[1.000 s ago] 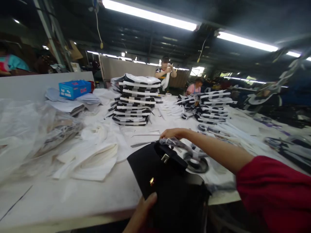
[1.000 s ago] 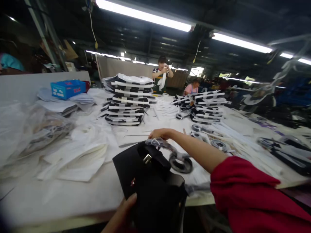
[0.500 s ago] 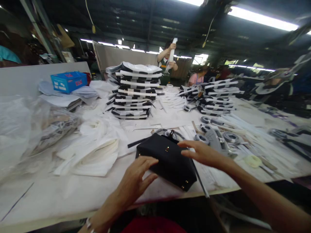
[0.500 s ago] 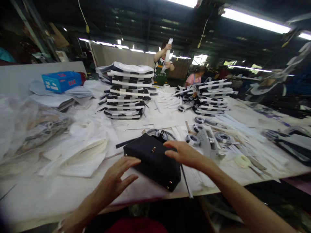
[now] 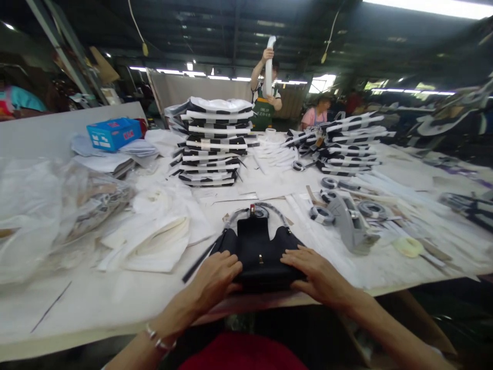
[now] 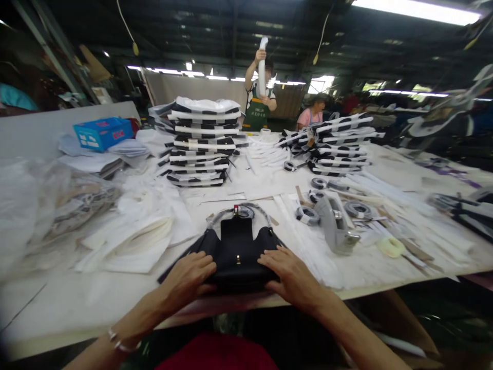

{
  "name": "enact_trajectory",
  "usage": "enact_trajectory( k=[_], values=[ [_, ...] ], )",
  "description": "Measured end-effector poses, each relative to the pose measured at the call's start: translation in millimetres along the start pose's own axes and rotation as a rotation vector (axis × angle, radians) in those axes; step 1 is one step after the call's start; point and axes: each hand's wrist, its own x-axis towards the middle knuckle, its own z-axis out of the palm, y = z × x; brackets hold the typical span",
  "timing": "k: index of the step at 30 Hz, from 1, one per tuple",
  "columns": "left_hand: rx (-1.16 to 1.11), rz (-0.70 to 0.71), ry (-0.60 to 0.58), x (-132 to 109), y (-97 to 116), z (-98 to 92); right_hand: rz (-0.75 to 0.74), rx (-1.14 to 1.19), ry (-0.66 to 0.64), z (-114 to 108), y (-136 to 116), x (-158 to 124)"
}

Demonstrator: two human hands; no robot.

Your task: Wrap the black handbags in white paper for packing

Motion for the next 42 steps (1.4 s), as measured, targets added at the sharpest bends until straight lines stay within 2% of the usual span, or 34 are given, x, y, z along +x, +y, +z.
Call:
enact_trajectory(
  k=[4, 6, 8, 10, 11, 14, 17, 21, 26, 28, 30, 36, 39, 42],
  values=[
    [-0.054, -0.068, -0.064, -19.0, 16.4, -17.4, -0.002, 0.042, -0.110, -24.2, -15.3, 15.2],
    [-0.079, -0.083, -0.027, -13.2, 16.7, -28.7, 0.046, 0.047, -0.144, -32.0, -19.9, 35.6],
    [-0.100, -0.042, 0.064, 0.1, 16.9, -33.6, 0.122, 0.052, -0.128, -35.2, -16.8, 63.6],
    [-0.124, 0.018, 0.124, 15.3, 19.6, -28.3, 0.216, 0.059, -0.102, -32.6, -7.2, 95.1],
    [-0.140, 0.034, 0.118, 21.9, 21.8, -22.2, 0.265, 0.059, -0.108, -28.9, -1.2, 110.6],
    [-0.201, 0.007, 0.023, 33.0, 28.9, 0.7, 0.369, 0.061, -0.160, -10.6, 13.8, 148.3],
    [-0.229, -0.041, -0.002, 31.6, 33.9, 15.1, 0.365, 0.093, -0.209, 10.0, 17.8, 166.0],
    [-0.243, -0.085, 0.006, 25.5, 37.6, 13.5, 0.332, 0.124, -0.230, 20.5, 14.7, 162.1],
    [-0.279, -0.058, 0.008, 25.5, 37.5, 10.0, 0.274, 0.332, -0.266, 12.1, 15.2, 139.7],
    [-0.283, -0.046, 0.023, 26.2, 36.6, 12.2, 0.248, 0.374, -0.228, 10.2, 11.1, 130.3],
    [-0.284, -0.038, 0.048, 26.2, 36.2, 14.0, 0.205, 0.313, -0.179, 10.1, 2.4, 120.4],
    [-0.263, -0.058, 0.077, 23.9, 38.7, 4.5, 0.093, 0.128, -0.188, 14.3, -26.5, 89.7],
    [-0.231, -0.029, 0.088, 22.6, 42.9, 1.6, 0.103, 0.091, -0.153, 15.5, -30.6, 80.1],
    [-0.164, -0.058, 0.087, 21.0, 49.8, 8.7, 0.084, 0.122, -0.107, 14.7, -30.6, 71.3]
  ],
)
